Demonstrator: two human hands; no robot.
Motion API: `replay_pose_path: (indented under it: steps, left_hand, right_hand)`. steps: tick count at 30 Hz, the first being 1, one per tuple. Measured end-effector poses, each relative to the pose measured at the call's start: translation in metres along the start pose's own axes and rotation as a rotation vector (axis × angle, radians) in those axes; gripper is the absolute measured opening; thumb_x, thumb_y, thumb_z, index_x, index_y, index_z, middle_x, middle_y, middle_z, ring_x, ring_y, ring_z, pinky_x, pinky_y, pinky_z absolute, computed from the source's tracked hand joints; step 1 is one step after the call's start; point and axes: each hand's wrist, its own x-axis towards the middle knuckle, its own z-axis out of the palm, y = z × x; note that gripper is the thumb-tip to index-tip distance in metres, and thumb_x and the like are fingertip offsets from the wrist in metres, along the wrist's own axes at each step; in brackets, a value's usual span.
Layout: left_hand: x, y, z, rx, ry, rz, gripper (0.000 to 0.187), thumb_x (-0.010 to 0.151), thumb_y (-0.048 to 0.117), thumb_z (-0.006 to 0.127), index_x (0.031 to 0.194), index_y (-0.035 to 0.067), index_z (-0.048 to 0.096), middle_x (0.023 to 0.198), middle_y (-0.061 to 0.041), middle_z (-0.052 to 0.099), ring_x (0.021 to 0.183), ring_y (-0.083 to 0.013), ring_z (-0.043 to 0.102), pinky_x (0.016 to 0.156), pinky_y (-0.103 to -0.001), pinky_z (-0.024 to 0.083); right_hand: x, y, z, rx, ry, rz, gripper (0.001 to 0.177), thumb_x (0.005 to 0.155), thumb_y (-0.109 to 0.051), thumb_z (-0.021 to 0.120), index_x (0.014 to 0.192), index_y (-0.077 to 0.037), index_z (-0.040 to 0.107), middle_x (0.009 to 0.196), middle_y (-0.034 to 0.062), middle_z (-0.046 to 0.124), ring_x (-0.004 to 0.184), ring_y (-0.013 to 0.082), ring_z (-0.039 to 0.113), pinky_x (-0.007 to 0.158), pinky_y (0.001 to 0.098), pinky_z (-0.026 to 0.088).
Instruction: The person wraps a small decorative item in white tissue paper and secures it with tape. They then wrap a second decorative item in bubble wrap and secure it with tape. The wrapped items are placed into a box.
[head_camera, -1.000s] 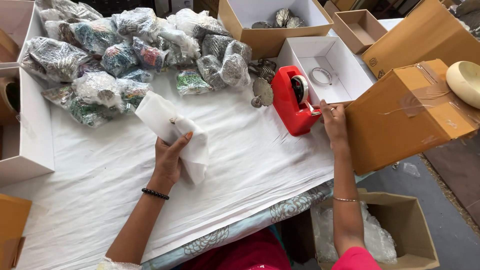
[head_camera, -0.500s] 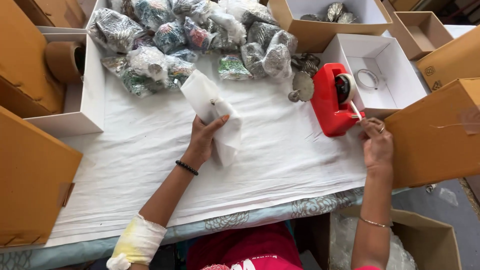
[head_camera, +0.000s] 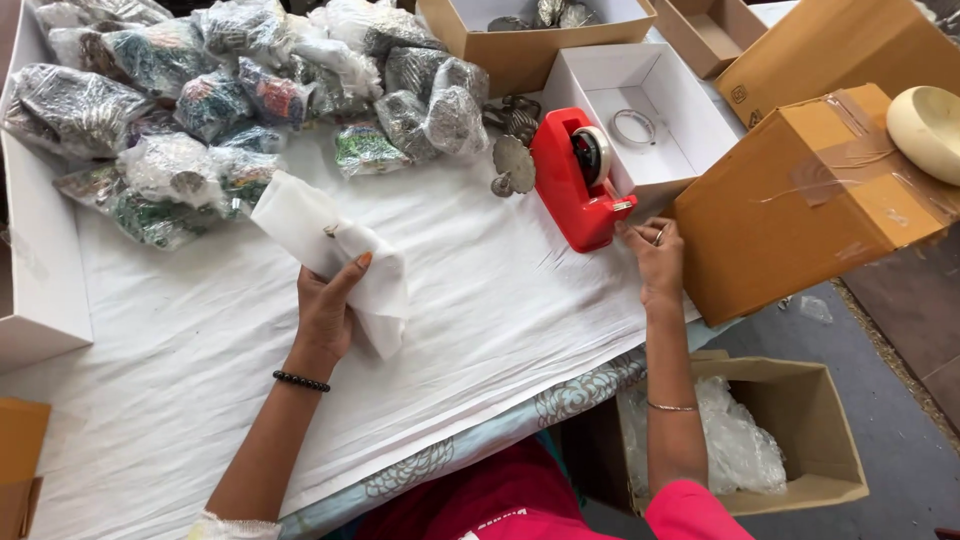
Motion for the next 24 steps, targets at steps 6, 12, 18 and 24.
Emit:
replay_pose_path:
  steps: [6, 12, 18, 24]
  left_hand:
    - [0.006, -0.013, -0.006, -0.028, -0.036, 0.070, 0.069, 0.077, 0.018, 0.087, 0.134, 0.004, 0.052, 0.120, -0.009, 0.067, 0.110, -0.0232, 0.069, 0.097, -0.041, 0.060]
    - [-0.010, -0.007, 0.008, 0.108, -0.020, 0.161, 0.066, 0.077, 0.017, 0.086, 0.131, 0.006, 0.050, 0.118, -0.011, 0.068, 0.105, -0.0228, 0.071, 0.090, -0.039, 0.065]
    - [-0.012, -0.015, 0.010, 0.143, -0.004, 0.241, 0.057, 0.081, 0.010, 0.084, 0.128, 0.002, 0.053, 0.115, -0.011, 0.070, 0.100, -0.0208, 0.072, 0.085, -0.036, 0.064]
    - [-0.019, -0.014, 0.014, 0.341, 0.000, 0.402, 0.059, 0.081, 0.008, 0.084, 0.129, 0.002, 0.052, 0.117, -0.011, 0.069, 0.104, -0.0177, 0.069, 0.086, -0.034, 0.062]
  right_hand:
    - [-0.061, -0.021, 0.012, -0.915, 0.285, -0.611, 0.018, 0.080, -0.013, 0.093, 0.088, -0.002, 0.082, 0.105, 0.0033, 0.054, 0.095, 0.0175, 0.055, 0.081, 0.0354, 0.049]
    - [-0.113, -0.051, 0.111, 0.172, -0.514, -0.095, 0.010, 0.090, -0.010, 0.077, 0.095, -0.001, 0.079, 0.104, -0.0023, 0.050, 0.098, 0.0088, 0.057, 0.088, 0.0276, 0.050]
    - [-0.127, -0.073, 0.221, 0.013, -0.724, 0.115, 0.023, 0.092, -0.027, 0.076, 0.094, -0.006, 0.083, 0.096, -0.0010, 0.056, 0.083, 0.0083, 0.051, 0.071, 0.0258, 0.041]
    - [-0.121, -0.056, 0.239, -0.123, -0.740, 0.245, 0.036, 0.084, -0.043, 0.079, 0.085, -0.007, 0.082, 0.076, -0.0053, 0.064, 0.063, 0.0061, 0.041, 0.055, 0.0260, 0.031]
